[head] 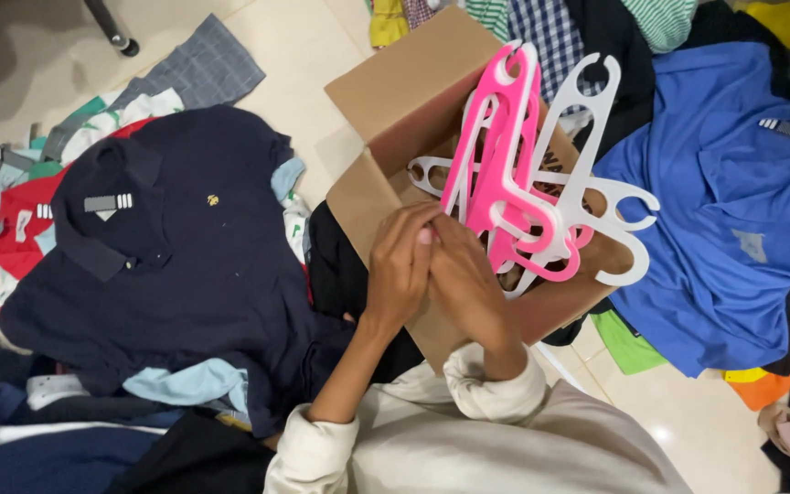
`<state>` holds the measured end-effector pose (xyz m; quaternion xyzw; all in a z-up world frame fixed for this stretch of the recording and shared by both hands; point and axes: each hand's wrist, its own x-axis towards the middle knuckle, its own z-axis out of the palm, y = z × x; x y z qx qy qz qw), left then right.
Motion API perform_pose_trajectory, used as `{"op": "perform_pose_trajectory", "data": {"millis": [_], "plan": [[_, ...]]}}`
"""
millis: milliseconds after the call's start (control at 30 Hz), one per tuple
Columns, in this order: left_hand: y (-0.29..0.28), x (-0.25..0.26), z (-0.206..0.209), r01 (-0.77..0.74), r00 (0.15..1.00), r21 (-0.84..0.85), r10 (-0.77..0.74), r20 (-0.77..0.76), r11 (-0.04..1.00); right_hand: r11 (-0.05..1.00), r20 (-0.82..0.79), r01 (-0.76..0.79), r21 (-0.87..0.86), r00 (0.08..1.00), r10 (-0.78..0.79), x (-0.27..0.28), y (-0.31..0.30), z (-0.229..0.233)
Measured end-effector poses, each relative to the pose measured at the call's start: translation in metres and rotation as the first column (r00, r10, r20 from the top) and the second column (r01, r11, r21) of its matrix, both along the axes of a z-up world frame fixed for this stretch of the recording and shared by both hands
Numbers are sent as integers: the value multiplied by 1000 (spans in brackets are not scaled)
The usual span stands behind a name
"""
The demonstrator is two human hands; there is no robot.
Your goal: The person is hanging various shirts on plastic hangers and buttoning the top buttons to prepare them for display or storage.
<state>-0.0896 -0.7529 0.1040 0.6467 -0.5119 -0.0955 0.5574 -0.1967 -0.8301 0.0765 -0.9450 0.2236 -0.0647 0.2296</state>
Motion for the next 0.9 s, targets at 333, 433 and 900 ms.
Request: {"op": "perform_pose_trajectory", "data": {"millis": [333, 433, 900], "plan": [[-51, -10, -9, 149, 989, 211, -148, -23, 966, 962, -250, 264, -66, 929, -272, -23, -39, 7], [-70, -10, -22, 167, 985, 318, -168, -24, 933, 939, -330, 335, -76, 880, -341, -24, -45, -14], [-112, -2, -101, 372, 896, 534, -142, -421, 759, 898, -265, 300, -321, 882, -389, -24, -36, -39]]}}
